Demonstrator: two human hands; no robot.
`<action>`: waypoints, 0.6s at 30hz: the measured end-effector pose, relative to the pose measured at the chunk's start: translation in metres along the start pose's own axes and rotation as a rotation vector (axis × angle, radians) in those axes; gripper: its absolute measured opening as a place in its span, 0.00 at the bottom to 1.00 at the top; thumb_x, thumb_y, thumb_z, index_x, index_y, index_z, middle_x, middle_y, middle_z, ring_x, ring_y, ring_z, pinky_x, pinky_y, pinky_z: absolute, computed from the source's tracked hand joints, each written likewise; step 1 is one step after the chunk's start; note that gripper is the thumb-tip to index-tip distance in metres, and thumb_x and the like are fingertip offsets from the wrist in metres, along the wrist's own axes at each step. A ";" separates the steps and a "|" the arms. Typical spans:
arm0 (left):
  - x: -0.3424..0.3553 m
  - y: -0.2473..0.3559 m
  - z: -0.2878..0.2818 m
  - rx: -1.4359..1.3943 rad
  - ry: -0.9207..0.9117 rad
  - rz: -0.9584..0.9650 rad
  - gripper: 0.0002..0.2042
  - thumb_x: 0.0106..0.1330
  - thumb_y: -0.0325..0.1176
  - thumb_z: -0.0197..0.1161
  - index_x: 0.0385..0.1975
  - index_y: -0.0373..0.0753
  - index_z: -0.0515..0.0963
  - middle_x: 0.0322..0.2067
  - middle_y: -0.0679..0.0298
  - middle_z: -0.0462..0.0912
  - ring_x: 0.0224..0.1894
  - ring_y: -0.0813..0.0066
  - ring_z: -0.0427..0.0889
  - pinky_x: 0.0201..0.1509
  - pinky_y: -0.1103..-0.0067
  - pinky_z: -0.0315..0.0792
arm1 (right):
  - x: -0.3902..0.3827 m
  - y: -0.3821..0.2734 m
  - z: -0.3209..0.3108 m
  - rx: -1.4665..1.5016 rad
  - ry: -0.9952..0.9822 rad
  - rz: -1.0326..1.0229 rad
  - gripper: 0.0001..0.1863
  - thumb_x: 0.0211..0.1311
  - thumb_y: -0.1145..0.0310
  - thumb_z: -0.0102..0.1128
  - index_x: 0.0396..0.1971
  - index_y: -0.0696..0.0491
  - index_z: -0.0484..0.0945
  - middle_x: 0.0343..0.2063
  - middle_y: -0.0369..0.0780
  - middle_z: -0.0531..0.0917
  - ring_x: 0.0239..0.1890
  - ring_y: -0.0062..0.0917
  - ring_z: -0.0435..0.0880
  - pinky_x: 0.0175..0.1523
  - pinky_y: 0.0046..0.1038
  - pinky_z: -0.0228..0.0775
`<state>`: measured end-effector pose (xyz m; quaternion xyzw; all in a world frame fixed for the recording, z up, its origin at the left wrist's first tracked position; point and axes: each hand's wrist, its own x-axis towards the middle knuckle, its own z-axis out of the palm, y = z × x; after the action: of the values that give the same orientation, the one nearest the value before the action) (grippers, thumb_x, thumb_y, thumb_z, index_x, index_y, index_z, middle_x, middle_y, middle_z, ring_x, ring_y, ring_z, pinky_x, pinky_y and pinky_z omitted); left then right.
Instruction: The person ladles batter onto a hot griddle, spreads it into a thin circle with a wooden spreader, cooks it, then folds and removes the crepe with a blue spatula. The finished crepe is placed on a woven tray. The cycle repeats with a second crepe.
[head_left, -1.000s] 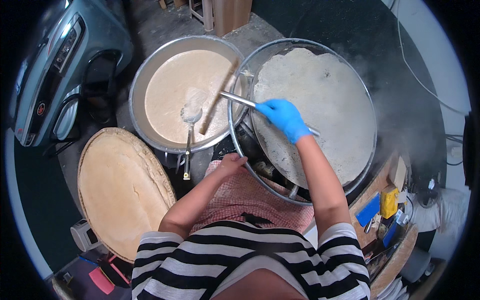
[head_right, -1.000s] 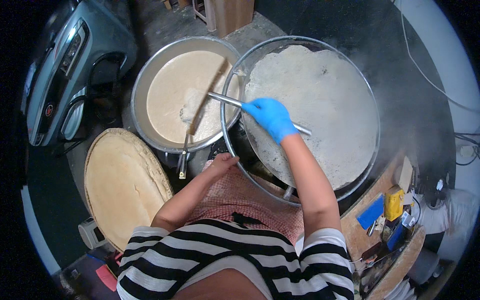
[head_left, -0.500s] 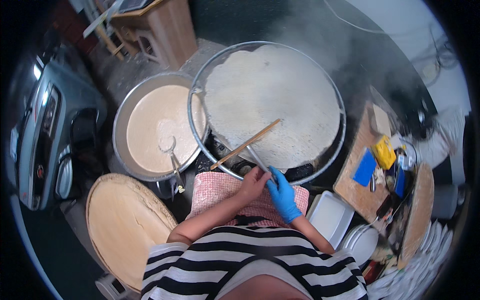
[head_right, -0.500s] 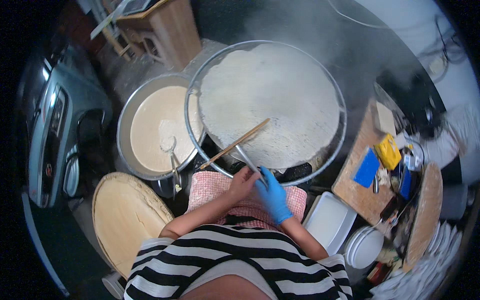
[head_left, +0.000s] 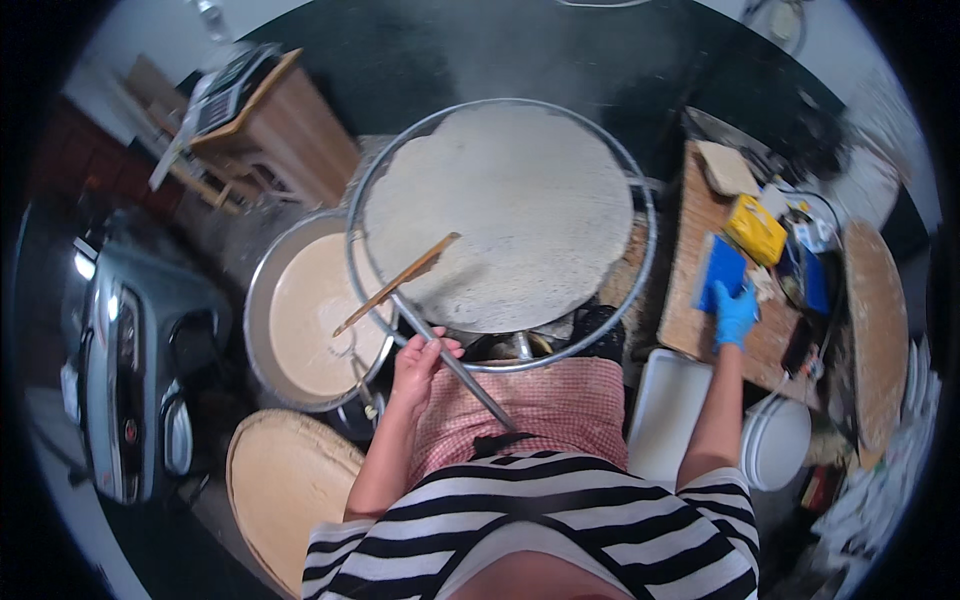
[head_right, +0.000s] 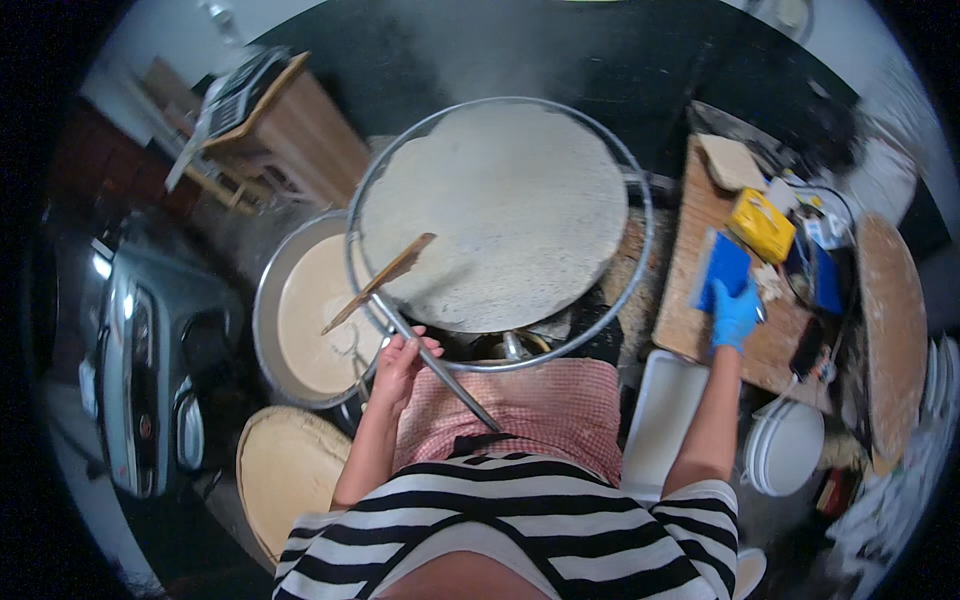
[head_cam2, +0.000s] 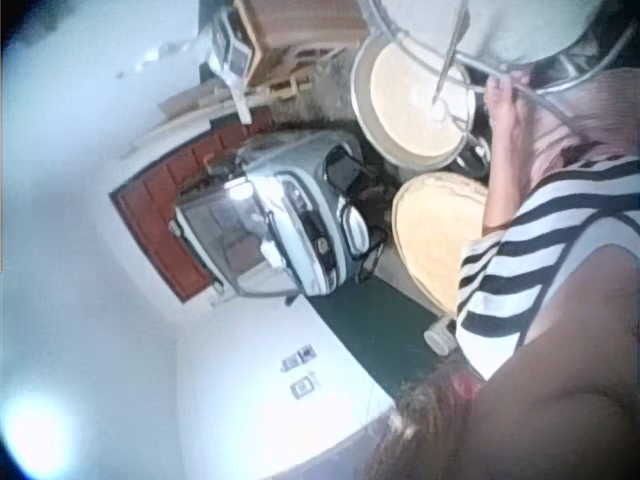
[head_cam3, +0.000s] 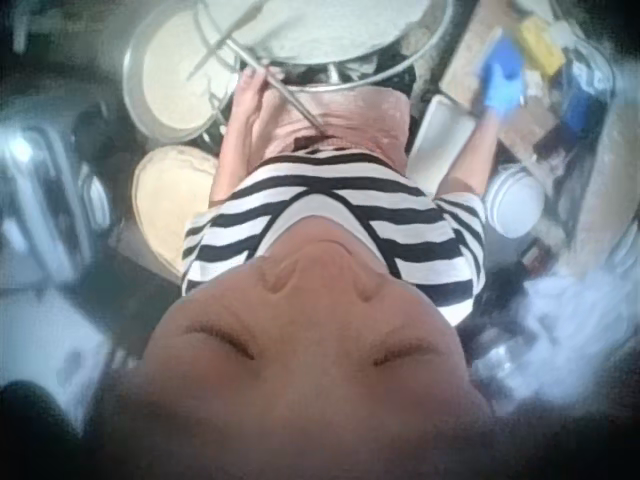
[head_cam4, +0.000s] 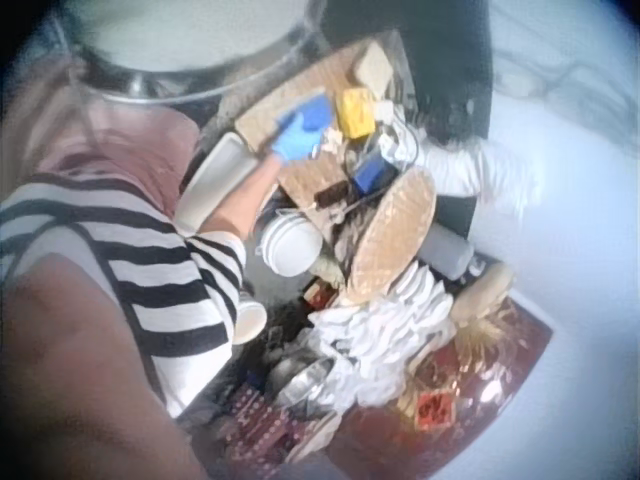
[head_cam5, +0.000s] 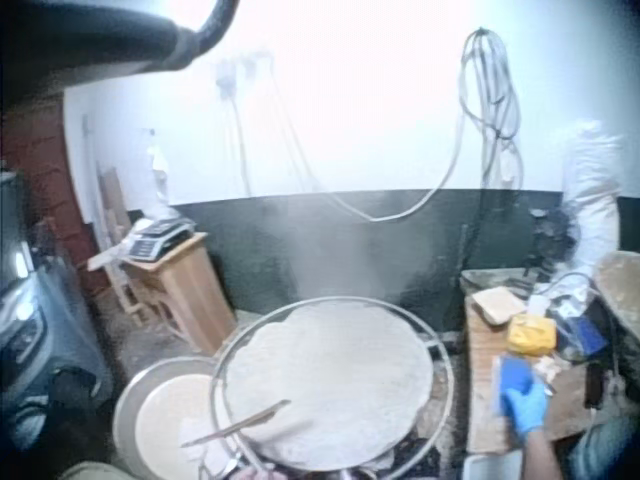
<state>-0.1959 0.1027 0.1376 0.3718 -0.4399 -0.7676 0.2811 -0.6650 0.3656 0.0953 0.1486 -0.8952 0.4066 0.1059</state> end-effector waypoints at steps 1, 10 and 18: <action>-0.006 -0.001 0.001 -0.008 0.005 0.008 0.14 0.65 0.35 0.52 0.46 0.35 0.69 0.34 0.59 0.79 0.37 0.70 0.80 0.45 0.75 0.73 | 0.010 0.010 -0.001 -0.108 -0.008 0.072 0.40 0.40 0.56 0.69 0.53 0.62 0.65 0.43 0.51 0.77 0.44 0.41 0.77 0.51 0.33 0.67; -0.025 -0.014 0.022 -0.135 0.116 0.040 0.14 0.65 0.32 0.53 0.48 0.35 0.67 0.39 0.54 0.78 0.39 0.69 0.80 0.45 0.77 0.74 | 0.046 0.039 0.024 -0.187 -0.167 0.190 0.48 0.32 0.55 0.75 0.53 0.64 0.62 0.49 0.51 0.73 0.49 0.41 0.74 0.54 0.34 0.65; -0.022 0.007 0.009 -0.200 -0.126 0.167 0.13 0.66 0.33 0.51 0.47 0.34 0.68 0.35 0.58 0.77 0.37 0.71 0.78 0.43 0.78 0.73 | -0.010 -0.016 -0.004 0.654 -0.461 0.301 0.26 0.56 0.57 0.58 0.48 0.62 0.71 0.43 0.39 0.76 0.41 0.23 0.74 0.49 0.25 0.66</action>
<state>-0.1905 0.1204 0.1536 0.2550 -0.4075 -0.8034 0.3513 -0.6501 0.3608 0.1061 0.1293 -0.7310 0.6361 -0.2103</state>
